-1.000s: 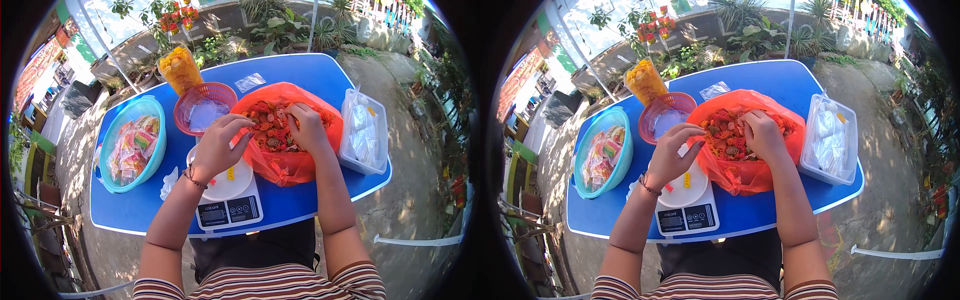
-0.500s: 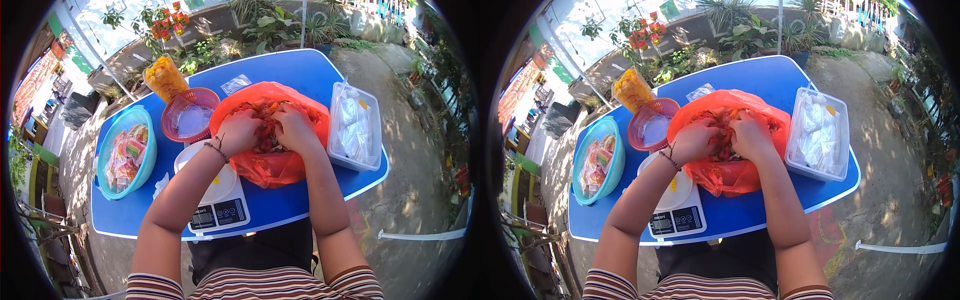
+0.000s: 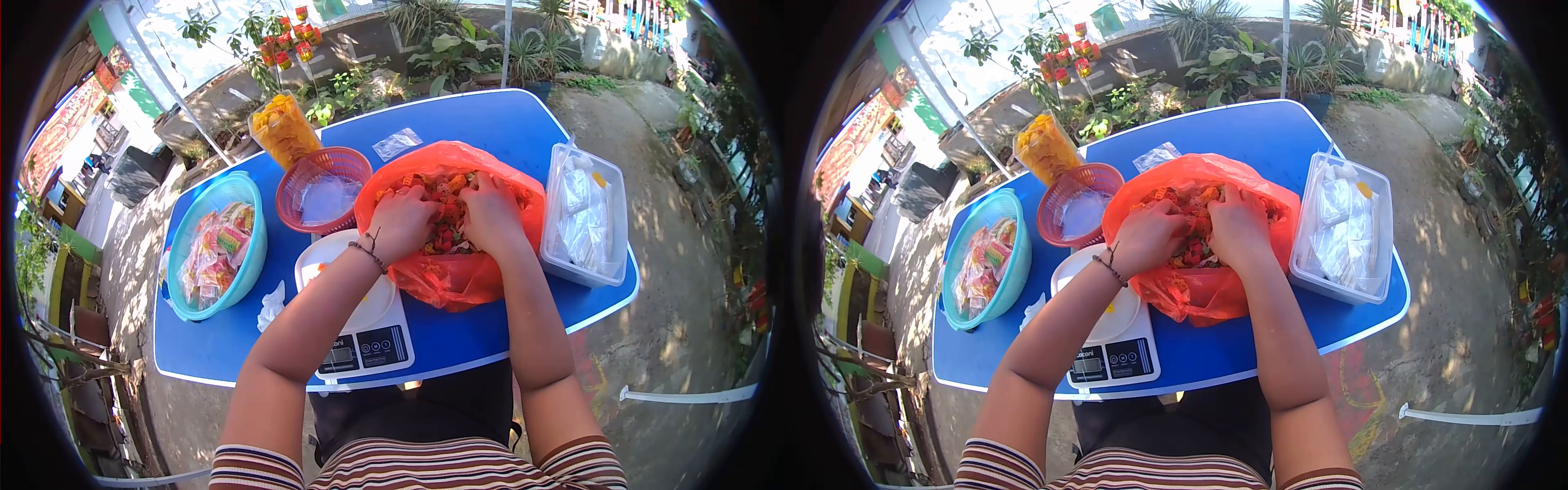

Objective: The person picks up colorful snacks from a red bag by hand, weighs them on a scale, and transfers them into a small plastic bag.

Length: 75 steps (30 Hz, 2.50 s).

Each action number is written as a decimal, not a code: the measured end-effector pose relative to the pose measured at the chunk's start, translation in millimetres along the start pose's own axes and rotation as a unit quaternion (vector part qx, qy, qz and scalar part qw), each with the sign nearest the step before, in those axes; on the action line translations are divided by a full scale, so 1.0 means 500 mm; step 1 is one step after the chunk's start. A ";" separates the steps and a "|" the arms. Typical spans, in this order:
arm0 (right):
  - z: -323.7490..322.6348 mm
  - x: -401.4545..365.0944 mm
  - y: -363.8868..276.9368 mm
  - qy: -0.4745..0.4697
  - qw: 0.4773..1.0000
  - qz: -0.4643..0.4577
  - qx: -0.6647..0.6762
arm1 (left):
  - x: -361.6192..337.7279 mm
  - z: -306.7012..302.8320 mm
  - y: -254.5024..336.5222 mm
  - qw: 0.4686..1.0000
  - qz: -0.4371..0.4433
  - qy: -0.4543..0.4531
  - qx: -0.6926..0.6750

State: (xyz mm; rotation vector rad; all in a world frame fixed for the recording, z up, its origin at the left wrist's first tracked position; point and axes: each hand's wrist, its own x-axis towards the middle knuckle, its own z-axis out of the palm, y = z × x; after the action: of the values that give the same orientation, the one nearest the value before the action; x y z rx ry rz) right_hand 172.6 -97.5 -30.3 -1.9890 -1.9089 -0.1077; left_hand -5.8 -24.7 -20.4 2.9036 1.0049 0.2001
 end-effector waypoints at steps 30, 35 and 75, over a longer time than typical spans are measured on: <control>-0.008 -0.016 -0.120 0.239 0.900 -0.273 0.242 | -0.323 -0.151 -0.124 0.955 -0.082 0.118 -0.261; -0.011 0.002 -0.201 0.191 0.887 -0.339 0.248 | -0.325 -0.125 -0.148 0.965 -0.048 0.183 -0.183; -0.026 0.145 -0.398 0.165 0.881 -0.258 0.360 | -0.339 -0.024 -0.190 0.650 -0.090 0.273 -0.703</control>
State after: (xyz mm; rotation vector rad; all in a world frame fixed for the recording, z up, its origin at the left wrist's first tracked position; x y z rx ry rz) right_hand -13.5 -31.9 47.8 -0.8942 -1.8276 0.1060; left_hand -197.4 -54.8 -35.3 1.2608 0.6024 1.2186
